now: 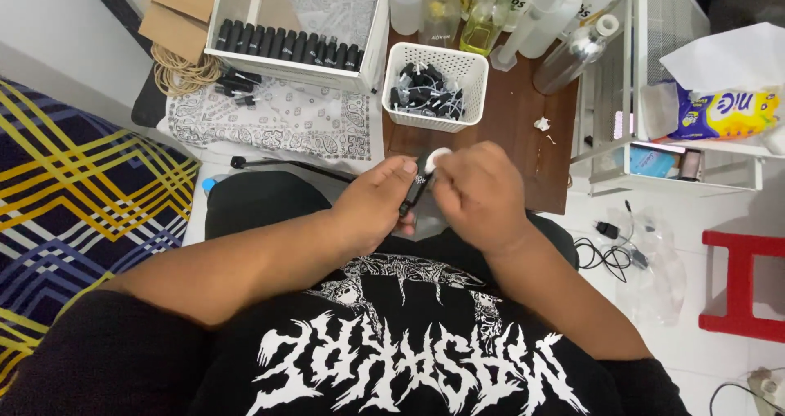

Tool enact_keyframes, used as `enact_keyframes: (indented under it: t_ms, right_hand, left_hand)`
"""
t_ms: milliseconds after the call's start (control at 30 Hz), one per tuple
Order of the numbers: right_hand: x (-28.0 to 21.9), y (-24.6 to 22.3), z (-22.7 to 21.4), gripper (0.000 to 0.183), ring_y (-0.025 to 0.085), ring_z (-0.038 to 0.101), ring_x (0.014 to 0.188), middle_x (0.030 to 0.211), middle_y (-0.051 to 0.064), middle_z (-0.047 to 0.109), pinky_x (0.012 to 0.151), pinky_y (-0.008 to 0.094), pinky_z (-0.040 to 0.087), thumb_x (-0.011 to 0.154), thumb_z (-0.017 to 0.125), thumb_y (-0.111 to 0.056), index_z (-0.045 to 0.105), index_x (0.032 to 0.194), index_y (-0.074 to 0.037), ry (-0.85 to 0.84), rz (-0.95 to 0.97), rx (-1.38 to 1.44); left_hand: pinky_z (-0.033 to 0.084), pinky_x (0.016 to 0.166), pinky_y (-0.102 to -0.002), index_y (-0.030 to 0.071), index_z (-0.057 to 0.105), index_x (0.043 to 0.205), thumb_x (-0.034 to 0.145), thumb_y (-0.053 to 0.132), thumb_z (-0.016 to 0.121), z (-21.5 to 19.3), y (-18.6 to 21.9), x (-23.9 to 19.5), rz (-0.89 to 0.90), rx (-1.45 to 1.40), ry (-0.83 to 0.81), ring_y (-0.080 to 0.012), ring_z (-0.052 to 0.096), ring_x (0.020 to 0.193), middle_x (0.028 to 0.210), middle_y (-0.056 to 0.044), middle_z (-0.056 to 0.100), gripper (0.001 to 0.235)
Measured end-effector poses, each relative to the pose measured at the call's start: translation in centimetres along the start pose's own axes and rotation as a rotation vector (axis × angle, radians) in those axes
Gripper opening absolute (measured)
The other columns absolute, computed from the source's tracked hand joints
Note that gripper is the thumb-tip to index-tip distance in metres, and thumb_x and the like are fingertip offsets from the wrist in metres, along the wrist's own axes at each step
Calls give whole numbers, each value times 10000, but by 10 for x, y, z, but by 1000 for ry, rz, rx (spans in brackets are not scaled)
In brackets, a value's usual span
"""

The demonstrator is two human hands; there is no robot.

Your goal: Assemble perfume atomizer components by inserting the pump mechanism and dip tube into the casing.

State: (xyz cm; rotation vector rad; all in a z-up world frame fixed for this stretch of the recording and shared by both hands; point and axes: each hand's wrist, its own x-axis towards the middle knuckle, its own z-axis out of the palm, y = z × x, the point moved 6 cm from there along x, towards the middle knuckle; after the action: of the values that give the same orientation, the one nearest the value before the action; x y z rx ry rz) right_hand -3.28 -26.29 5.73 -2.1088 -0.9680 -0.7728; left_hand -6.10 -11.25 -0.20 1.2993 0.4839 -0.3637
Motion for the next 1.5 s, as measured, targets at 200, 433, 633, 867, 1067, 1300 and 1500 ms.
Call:
enact_keyframes:
  t_ms: [200,433,633,867,1067,1300,1500]
  right_hand:
    - [-12,-10,19,80,327,654,777,815,66,679,651,470,536,818,743,-133,718,891,-114,-138,-75,1]
    - [-1,-17,12,128,329,620,797,812,74,604,714,453,516,944,651,-219,735,941,-123,-135,4,-58]
    - [-1,-1,10,134,332,651,759,833,73,657,715,448,543,967,639,-113,716,1076,-91,-69,51,102]
    - [-3,-3,15,126,320,643,805,850,58,652,724,449,539,911,656,-169,721,1013,-136,-221,13,76]
    - [-20,-21,33,50,372,610,737,778,84,614,623,495,494,886,675,-133,678,937,-128,-247,-91,118]
    - [-27,-3,31,118,321,668,807,780,53,623,710,474,550,876,674,-149,721,980,-178,-248,84,152]
    - [1,3,15,69,301,681,763,780,39,627,709,437,565,926,683,-131,728,977,-132,-147,167,187]
  left_hand:
    - [651,469,-338,51,661,1301,1034,270,524,-4,2,8,-56,1,-6,-175,555,519,712,-92,504,372]
    - [650,451,-341,37,653,1312,1037,408,546,-11,-20,27,-38,4,-51,-181,559,483,696,-88,464,474]
    - [662,475,-362,61,643,1290,1027,420,522,-4,11,11,26,-2,-45,-183,604,474,766,-120,555,461]
    - [595,390,-302,100,688,1042,1047,392,525,-8,2,20,2,58,20,-212,612,470,630,-112,551,334]
    - [586,378,-288,132,680,1083,1054,394,472,-8,4,18,4,32,73,-183,600,461,625,-90,550,335]
    - [627,464,-317,121,650,1077,940,667,553,-5,-17,20,-10,113,-106,-229,678,590,703,-137,618,571]
    - [614,503,-299,83,644,1044,1023,492,527,-9,-6,28,12,122,-31,-222,654,582,683,-125,586,426]
